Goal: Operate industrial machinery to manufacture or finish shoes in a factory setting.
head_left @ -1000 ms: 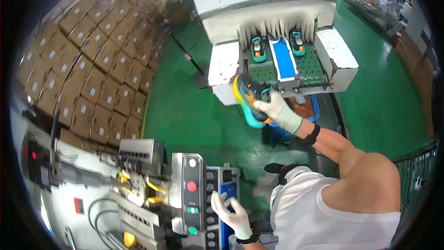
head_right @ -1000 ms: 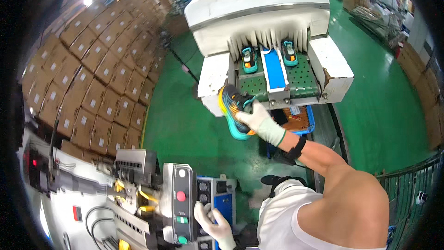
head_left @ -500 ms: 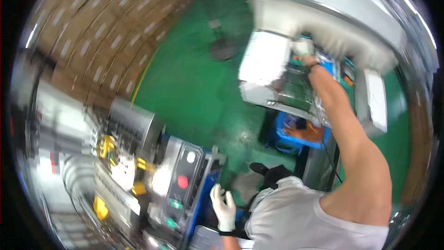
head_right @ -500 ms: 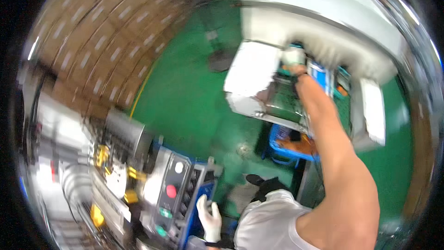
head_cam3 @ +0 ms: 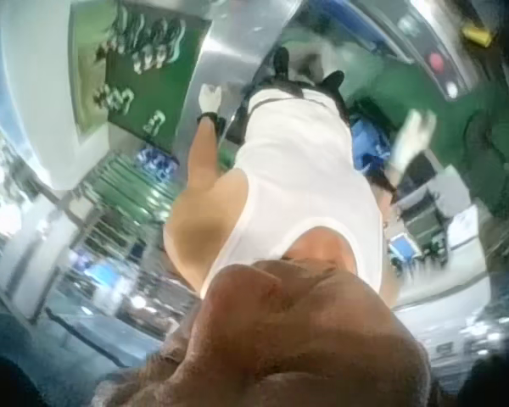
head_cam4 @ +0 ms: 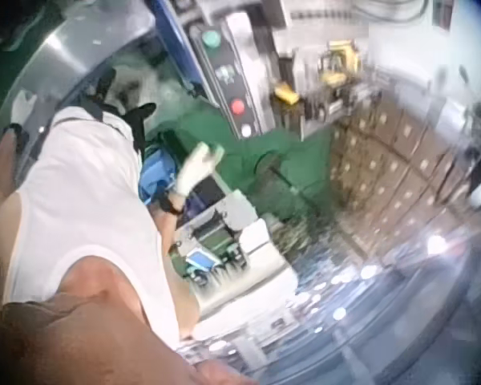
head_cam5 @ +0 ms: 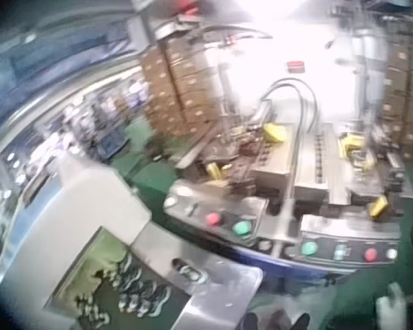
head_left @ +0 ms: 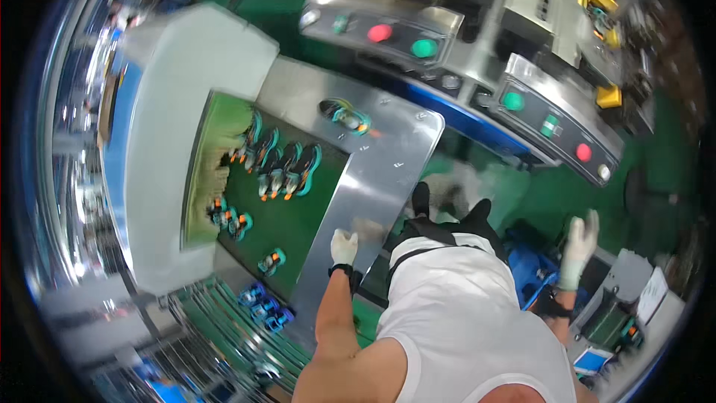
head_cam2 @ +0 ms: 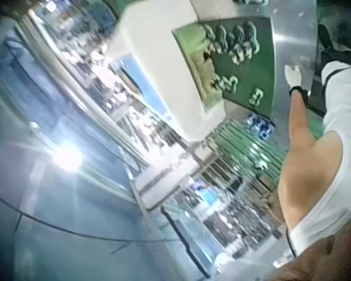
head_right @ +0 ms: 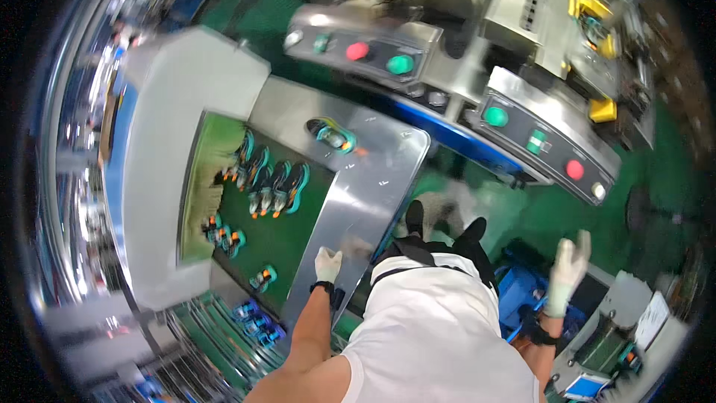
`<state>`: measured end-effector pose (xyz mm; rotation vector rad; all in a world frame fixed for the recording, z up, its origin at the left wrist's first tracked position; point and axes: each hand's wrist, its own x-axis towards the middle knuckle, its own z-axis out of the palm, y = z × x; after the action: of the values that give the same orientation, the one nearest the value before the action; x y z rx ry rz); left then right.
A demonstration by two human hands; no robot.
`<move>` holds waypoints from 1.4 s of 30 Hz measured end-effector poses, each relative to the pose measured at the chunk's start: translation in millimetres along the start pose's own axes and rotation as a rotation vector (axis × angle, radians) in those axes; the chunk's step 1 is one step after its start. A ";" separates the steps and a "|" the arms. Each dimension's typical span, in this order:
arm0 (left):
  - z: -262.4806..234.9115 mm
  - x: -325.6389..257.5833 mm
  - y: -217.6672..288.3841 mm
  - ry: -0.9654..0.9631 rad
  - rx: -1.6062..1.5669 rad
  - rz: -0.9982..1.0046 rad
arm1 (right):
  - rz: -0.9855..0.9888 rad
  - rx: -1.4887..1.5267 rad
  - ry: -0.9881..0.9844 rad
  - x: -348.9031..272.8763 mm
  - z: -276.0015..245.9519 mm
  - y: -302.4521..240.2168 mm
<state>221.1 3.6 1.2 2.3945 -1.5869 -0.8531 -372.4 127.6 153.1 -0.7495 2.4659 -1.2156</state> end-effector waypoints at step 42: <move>-160.5 68.8 424.5 -0.121 -0.319 1.295 | -0.421 0.102 -0.764 9.4 223.3 -320.1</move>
<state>-14.6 -270.0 284.6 0.7403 -2.2512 -0.7956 -172.1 -184.9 274.1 -1.4305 1.6567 -0.9161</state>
